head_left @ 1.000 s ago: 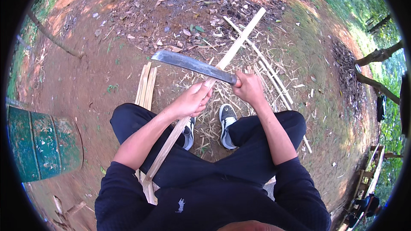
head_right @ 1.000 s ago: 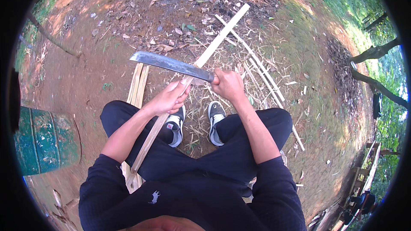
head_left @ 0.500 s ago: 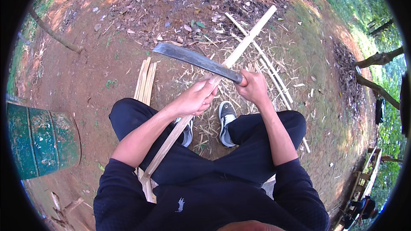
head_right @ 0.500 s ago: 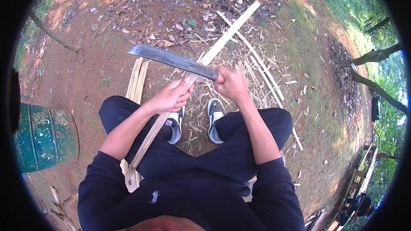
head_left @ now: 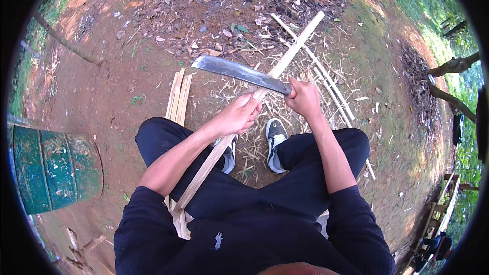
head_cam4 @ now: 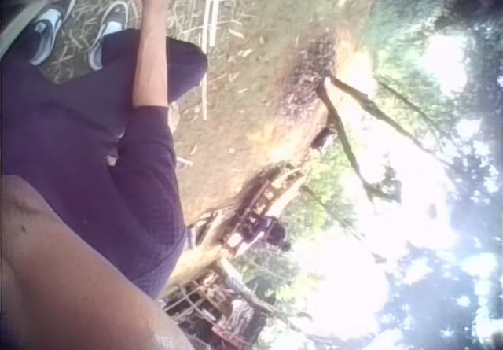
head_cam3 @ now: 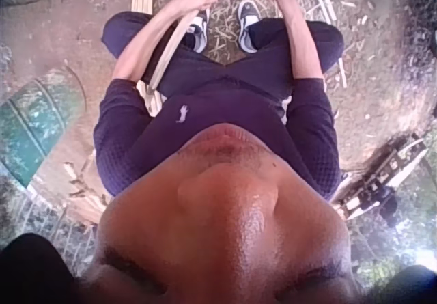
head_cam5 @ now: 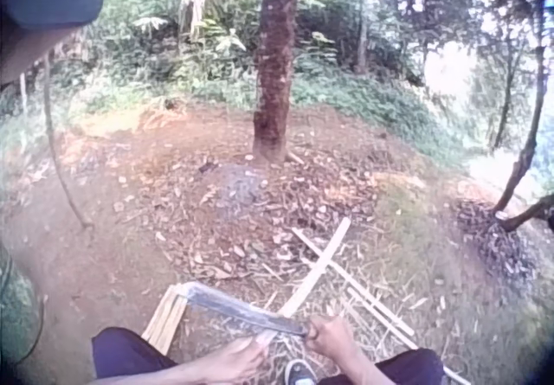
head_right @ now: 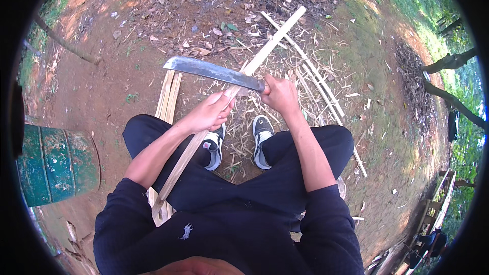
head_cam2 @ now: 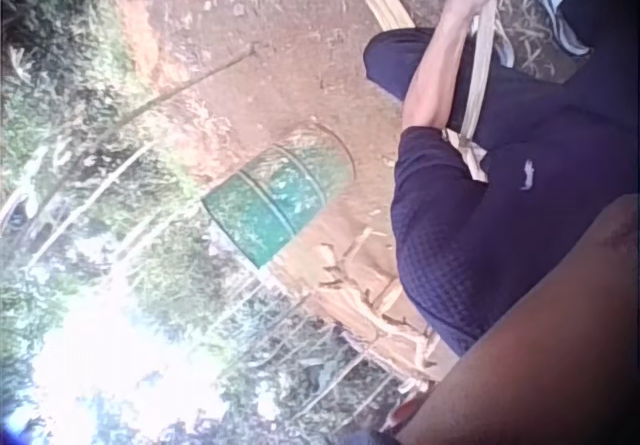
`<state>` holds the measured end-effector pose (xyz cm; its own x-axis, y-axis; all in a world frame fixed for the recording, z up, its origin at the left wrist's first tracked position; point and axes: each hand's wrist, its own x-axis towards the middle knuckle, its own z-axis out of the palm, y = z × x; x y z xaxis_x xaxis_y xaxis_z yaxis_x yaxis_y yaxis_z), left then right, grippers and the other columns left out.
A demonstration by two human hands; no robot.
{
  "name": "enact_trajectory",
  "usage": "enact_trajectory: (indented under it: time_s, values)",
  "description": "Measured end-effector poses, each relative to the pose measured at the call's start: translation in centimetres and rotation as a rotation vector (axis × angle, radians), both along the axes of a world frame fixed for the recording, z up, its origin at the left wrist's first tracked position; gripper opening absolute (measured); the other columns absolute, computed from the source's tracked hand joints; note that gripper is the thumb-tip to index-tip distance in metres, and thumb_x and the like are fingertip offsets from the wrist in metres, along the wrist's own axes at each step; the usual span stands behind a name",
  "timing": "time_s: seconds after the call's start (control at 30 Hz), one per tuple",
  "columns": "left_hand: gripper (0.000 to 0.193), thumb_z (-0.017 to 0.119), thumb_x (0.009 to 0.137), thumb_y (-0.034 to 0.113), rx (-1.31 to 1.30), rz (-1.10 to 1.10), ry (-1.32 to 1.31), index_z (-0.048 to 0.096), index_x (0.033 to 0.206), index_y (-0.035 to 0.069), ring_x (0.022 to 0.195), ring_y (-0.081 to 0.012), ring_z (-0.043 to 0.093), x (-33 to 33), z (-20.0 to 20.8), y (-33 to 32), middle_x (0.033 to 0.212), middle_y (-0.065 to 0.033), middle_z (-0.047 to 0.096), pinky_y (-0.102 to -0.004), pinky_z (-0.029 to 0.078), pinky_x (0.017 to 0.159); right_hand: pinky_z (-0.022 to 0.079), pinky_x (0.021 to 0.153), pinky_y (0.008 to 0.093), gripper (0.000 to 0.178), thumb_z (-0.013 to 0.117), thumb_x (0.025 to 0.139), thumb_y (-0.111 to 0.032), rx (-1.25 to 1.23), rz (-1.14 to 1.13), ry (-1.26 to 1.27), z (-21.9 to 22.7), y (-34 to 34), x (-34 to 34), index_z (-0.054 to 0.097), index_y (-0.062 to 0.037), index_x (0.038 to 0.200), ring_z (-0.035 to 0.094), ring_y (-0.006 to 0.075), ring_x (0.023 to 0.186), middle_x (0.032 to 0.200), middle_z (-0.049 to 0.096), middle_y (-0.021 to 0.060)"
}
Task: The person whittles a long piece of wood using a machete, shaving off thin strips from the surface while holding the wood with the other hand.
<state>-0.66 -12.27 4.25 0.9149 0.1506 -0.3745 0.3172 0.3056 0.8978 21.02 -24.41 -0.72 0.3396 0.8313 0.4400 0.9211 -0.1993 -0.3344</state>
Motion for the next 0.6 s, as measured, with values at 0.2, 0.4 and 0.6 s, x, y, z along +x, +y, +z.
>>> enact_trajectory:
  time_s: [0.2,0.4,0.6]
  values:
    - [0.040,0.028,0.108,0.044,-0.007,0.011,0.014,0.044,0.099,0.009,0.044,-0.0010,0.025,-0.1,0.0,0.5,0.066,0.0071,0.031,-0.0190,0.023,0.036,0.052,0.049,0.0427,0.005,0.064,0.075,-0.009,-0.059,-0.161,0.087,-2.3,-0.9,4.0,0.061,-0.0066,0.078,0.063,0.0315,0.051,0.058,0.062,0.0122]
    - [0.035,0.030,0.109,0.040,-0.184,-0.005,0.026,0.043,0.100,0.009,0.042,-0.0009,0.023,0.7,-0.5,0.3,0.063,0.0071,0.030,-0.0184,0.022,0.033,0.053,0.069,0.0550,0.025,0.056,0.087,-0.026,-0.195,-0.521,0.135,1.1,-2.0,6.7,0.064,-0.0020,0.083,0.065,0.0453,0.070,0.072,0.066,0.0258]
    - [0.034,0.029,0.109,0.039,-0.252,0.043,0.034,0.042,0.099,0.009,0.041,-0.0011,0.021,0.3,-0.1,0.9,0.062,0.0069,0.030,-0.0186,0.018,0.031,0.052,0.050,0.0443,0.011,0.059,0.082,-0.016,-0.196,-0.093,0.212,-0.3,-1.1,2.3,0.061,-0.0055,0.078,0.064,0.0310,0.051,0.059,0.062,0.0147]
